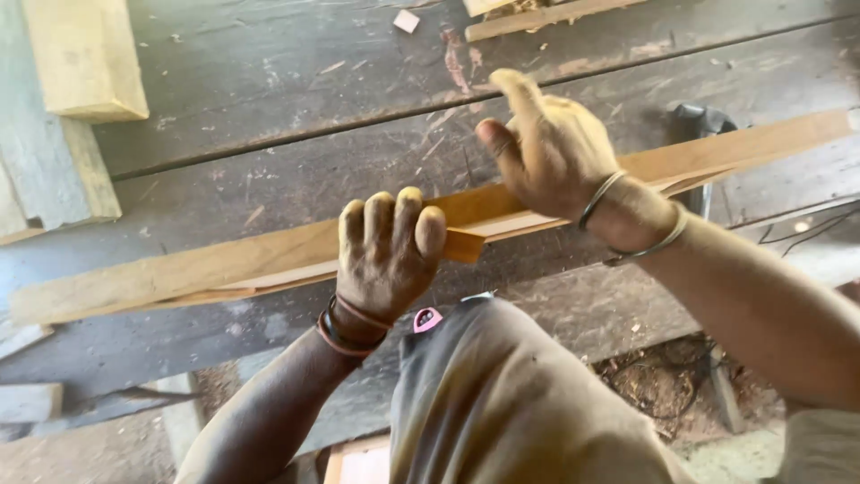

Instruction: The person assembles a wooden panel door frame on a workbench: they position rails around a raised panel, tap pieces into place with a hammer, fit small wooden shims into the joints, then lift and turn the assembled frame over to check the fit of the joints.

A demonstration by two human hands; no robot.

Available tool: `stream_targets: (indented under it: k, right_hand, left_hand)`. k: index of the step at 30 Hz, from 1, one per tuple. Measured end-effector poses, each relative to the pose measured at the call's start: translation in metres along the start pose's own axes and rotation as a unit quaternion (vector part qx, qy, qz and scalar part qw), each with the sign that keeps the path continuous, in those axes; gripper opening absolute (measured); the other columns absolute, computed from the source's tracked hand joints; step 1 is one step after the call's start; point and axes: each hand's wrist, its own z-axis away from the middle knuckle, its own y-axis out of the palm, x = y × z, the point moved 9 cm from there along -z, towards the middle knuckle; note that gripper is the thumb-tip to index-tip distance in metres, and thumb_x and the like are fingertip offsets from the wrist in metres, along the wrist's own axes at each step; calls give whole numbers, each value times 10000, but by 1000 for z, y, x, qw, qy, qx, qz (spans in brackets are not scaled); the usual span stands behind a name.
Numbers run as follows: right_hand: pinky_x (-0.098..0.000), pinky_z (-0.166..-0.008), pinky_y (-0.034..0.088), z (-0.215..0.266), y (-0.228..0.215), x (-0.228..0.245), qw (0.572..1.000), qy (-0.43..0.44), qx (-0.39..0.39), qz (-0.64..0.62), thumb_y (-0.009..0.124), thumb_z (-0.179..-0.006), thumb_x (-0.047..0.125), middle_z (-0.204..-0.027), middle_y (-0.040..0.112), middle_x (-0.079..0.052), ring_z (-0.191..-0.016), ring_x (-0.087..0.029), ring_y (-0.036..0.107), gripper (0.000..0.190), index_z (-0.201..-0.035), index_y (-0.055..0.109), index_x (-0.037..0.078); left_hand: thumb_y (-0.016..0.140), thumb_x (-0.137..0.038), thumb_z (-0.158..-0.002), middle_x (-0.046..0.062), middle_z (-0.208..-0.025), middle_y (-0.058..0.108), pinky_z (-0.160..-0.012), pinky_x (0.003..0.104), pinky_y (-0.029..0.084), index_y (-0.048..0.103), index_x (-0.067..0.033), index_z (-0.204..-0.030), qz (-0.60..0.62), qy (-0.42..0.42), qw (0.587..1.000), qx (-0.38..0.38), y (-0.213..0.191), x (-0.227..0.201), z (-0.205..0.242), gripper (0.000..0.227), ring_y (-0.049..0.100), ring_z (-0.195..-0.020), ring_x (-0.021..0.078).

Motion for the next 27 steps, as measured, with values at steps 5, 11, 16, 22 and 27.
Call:
stream_targets:
  k: [5, 11, 16, 22, 27]
  right_hand:
    - [-594, -1011, 437, 10, -22, 8, 999, 33, 7, 31, 510, -1097, 383, -738, 714, -105, -756, -360, 701, 576, -1395, 458, -107]
    - [-454, -1044, 529, 83, -85, -14, 988, -9, -152, 34, 470, -1254, 418, -1086, 738, -143, -1053, -268, 716, 515, -1411, 528, -69]
    - [-481, -1054, 514, 224, -74, -64, 952, 153, -237, 118, 628, -1106, 358, -1296, 627, -229, -1208, -378, 610, 474, -1358, 547, -35]
    - [-467, -1060, 476, 386, 4, -126, 891, 386, -232, 51, 744, -933, 333, -1283, 612, -219, -1223, -382, 582, 540, -1321, 567, 1]
    - [-449, -1082, 450, 458, 50, -176, 836, 526, -159, -5, 780, -882, 381, -1320, 581, -236, -1257, -376, 558, 643, -1355, 557, 7]
  left_hand:
    - [650, -186, -908, 70, -1048, 559, -833, 435, 422, 532, -121, -1029, 22, 14, 1000, 17, 0, -6, 4, 181, 536, -901, 255]
    - [662, -148, -912, 61, -1055, 572, -851, 434, 429, 530, -125, -1005, 27, 23, 999, 5, -8, -11, 7, 163, 557, -936, 243]
    - [667, -91, -930, 32, -1083, 618, -895, 436, 446, 520, -124, -1001, 6, 27, 1000, 8, -6, -10, 2, 166, 585, -980, 245]
    - [853, -371, -785, 110, -1018, 620, -861, 494, 446, 550, -64, -1089, -4, 13, 996, 93, 20, -9, -20, 528, 598, -961, 328]
    - [877, -445, -775, 145, -1000, 623, -863, 509, 453, 537, -41, -1084, 19, 4, 990, 142, 45, -23, -36, 611, 607, -962, 366]
